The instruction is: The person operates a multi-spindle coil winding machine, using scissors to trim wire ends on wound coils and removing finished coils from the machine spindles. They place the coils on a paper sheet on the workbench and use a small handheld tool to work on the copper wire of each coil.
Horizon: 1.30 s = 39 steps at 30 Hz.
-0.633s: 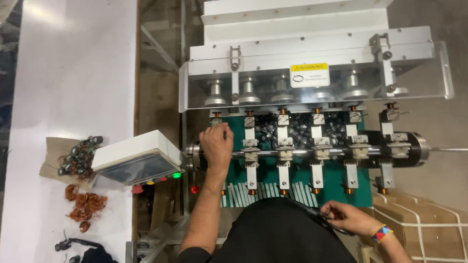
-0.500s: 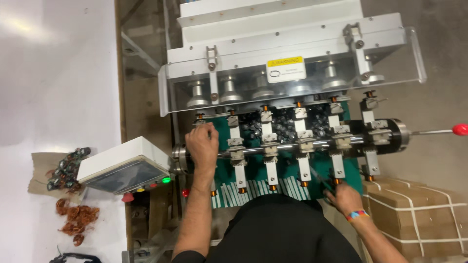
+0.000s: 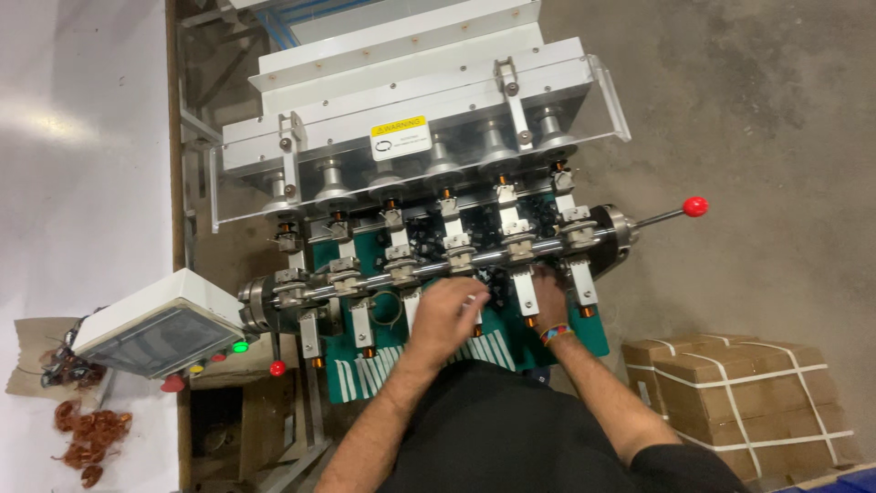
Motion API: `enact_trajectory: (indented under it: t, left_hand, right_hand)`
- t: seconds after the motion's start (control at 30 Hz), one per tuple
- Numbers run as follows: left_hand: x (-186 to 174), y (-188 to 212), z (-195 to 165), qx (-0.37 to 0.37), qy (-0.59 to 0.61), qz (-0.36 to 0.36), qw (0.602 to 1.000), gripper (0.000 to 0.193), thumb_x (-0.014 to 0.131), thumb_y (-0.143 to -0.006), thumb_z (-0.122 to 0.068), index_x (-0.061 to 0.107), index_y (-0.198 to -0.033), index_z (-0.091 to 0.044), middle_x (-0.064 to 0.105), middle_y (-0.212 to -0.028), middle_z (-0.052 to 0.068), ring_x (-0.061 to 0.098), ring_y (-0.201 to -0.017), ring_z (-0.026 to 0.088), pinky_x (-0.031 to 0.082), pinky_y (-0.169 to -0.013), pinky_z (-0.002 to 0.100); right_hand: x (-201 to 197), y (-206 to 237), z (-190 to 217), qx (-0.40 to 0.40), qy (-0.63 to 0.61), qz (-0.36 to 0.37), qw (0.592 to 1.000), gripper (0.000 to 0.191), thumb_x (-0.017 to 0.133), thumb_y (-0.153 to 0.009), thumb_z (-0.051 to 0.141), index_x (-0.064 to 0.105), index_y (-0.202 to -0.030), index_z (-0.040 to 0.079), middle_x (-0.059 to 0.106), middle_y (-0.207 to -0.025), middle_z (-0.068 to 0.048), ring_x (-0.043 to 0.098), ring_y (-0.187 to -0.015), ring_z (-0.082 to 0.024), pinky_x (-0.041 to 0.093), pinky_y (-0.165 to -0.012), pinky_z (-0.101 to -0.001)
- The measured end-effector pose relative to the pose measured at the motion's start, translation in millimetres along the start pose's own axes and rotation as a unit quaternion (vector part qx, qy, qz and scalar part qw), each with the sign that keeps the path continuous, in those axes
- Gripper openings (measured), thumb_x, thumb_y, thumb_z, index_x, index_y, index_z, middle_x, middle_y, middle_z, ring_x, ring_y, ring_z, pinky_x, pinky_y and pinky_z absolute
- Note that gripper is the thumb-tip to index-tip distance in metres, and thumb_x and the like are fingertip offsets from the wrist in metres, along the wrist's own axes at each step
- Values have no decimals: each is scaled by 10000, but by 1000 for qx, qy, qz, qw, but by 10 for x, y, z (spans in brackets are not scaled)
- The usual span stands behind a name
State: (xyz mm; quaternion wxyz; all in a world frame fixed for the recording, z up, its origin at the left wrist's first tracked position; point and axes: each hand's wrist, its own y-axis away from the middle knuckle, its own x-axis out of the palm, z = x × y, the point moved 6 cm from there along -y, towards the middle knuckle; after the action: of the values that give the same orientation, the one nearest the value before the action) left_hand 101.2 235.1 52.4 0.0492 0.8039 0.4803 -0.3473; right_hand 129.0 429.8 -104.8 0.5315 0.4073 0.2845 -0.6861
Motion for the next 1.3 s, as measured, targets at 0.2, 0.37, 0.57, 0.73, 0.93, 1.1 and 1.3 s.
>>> enact_trajectory:
  t: [0.2,0.37,0.57,0.73,0.93,1.1,1.3]
  left_hand:
    - [1494,-239,-1049,201,-89,119,968,431,670,-787,-13,701,-1214,-61,624,-1421,161,648,-970,298,527,-791,411]
    - [1897,-457,-1010,147,-212,113,960,207,670,-762,-90,677,-968,-75,626,-1036,115,599,-1003,322,481,-822,442]
    - [1512,178,-782,24,-132,-33,990,103,708,-913,-177,697,-925,-75,658,-830,106,637,-817,336,495,-710,449]
    - [1905,839,-67,-357,184,-52,914,247,711,-958,-268,686,-865,-41,649,-624,24,594,-552,122,470,-513,291]
    - [2700,623,337,-474,319,109,814,216,687,-940,-269,698,-832,-82,600,-646,-4,523,-540,99,387,-469,266]
    - [2532,430,185,-297,148,193,923,174,707,-914,-219,728,-958,-52,703,-822,47,643,-721,182,505,-634,327]
    - [1323,886,-227,-97,172,108,974,411,756,-880,-174,652,-1266,-75,689,-1195,117,692,-1057,284,565,-870,367]
  right_hand:
    - [-37,1272,95,-383,-148,65,909,631,696,-868,342,559,-1372,-11,630,-1287,-319,577,-1178,-496,448,-976,-564]
    - [-24,1335,-1030,-64,-52,288,954,294,718,-841,297,728,-1074,118,755,-1057,-149,710,-996,-373,568,-852,-467]
    - [-423,1340,-1940,52,-110,309,943,358,723,-871,367,719,-1101,93,755,-920,-122,729,-889,-289,576,-813,-415]
    - [-716,1097,-1848,9,-273,226,935,328,616,-1004,330,723,-1197,88,716,-1085,-106,652,-1019,-185,521,-887,-340]
    - [-589,797,-1225,105,-557,271,778,470,428,-1024,445,625,-1295,114,676,-1225,55,599,-1142,-63,515,-892,-276]
    - [-385,680,-1098,147,-571,213,779,396,465,-1079,440,627,-1052,80,490,-784,34,470,-698,-99,446,-640,-279]
    - [-94,1435,-833,273,-609,303,681,464,432,-1021,537,567,-857,124,430,-644,34,421,-559,-108,352,-515,-267]
